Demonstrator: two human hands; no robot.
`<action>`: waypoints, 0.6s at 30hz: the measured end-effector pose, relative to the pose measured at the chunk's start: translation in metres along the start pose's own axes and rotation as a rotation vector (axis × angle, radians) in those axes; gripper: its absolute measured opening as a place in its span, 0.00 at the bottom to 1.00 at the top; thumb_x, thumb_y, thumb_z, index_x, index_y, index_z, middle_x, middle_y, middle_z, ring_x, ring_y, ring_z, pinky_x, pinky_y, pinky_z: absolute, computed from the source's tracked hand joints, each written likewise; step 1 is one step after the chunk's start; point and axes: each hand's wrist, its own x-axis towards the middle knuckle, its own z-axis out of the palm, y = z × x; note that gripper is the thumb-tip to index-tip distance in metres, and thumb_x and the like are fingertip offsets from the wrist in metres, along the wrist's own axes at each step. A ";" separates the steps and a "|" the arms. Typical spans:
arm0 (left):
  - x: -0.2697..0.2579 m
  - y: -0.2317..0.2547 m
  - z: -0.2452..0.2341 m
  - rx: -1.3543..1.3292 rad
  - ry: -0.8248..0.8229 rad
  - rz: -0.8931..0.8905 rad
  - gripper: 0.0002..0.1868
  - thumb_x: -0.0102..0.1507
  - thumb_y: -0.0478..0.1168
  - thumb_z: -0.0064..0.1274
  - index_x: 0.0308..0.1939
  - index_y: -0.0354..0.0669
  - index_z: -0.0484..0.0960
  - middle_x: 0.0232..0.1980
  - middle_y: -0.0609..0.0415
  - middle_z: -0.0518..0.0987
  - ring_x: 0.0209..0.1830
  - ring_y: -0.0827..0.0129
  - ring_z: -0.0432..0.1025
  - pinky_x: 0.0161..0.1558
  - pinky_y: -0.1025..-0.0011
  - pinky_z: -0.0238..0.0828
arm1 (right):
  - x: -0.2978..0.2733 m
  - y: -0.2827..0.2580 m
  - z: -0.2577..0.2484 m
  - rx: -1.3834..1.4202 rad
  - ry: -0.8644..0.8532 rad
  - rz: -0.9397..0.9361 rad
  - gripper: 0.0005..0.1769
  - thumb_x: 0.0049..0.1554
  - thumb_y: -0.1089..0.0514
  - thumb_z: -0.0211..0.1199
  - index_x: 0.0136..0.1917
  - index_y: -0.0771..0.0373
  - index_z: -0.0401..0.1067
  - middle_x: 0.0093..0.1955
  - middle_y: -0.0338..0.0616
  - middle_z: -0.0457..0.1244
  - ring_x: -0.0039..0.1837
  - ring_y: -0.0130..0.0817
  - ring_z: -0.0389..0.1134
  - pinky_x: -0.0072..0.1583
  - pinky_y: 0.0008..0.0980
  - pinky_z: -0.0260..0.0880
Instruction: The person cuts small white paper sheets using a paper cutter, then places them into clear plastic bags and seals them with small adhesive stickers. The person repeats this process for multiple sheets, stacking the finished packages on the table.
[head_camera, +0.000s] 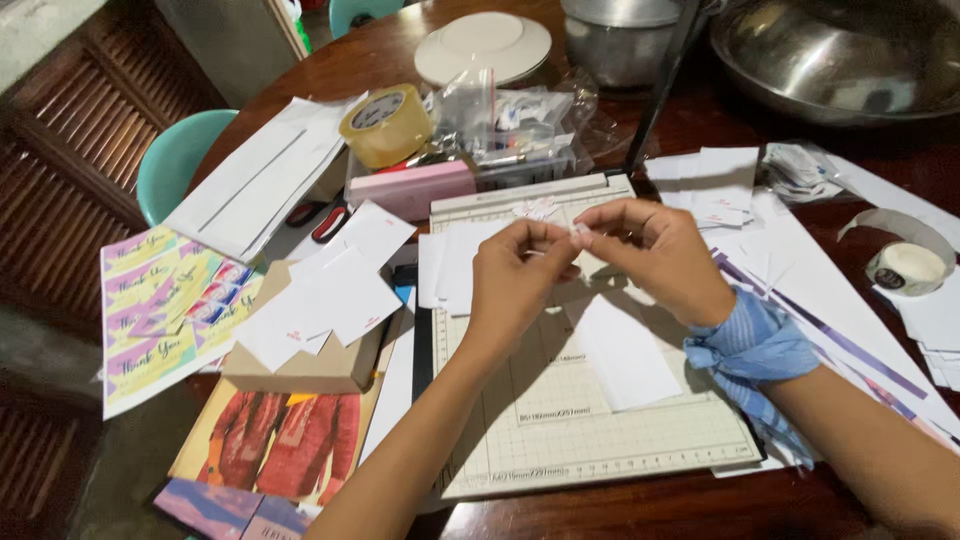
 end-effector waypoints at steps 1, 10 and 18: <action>0.001 -0.001 0.000 -0.014 0.017 -0.005 0.09 0.61 0.37 0.61 0.40 0.33 0.81 0.34 0.54 0.82 0.30 0.74 0.79 0.34 0.76 0.79 | 0.000 0.001 -0.001 0.030 -0.022 -0.027 0.15 0.57 0.58 0.69 0.55 0.67 0.78 0.46 0.40 0.70 0.45 0.20 0.67 0.45 0.21 0.67; 0.017 -0.016 -0.005 -0.024 -0.041 0.030 0.06 0.64 0.34 0.55 0.39 0.33 0.81 0.33 0.56 0.81 0.30 0.74 0.77 0.35 0.75 0.77 | 0.003 0.013 -0.016 0.195 -0.016 0.126 0.13 0.57 0.63 0.66 0.54 0.71 0.76 0.50 0.49 0.73 0.52 0.31 0.76 0.55 0.28 0.78; 0.021 -0.019 0.014 -0.060 -0.103 0.014 0.08 0.65 0.36 0.57 0.41 0.35 0.87 0.33 0.56 0.82 0.30 0.78 0.74 0.33 0.79 0.72 | -0.002 0.014 -0.017 0.076 0.090 -0.035 0.12 0.58 0.64 0.66 0.55 0.70 0.78 0.50 0.47 0.73 0.52 0.31 0.74 0.54 0.26 0.74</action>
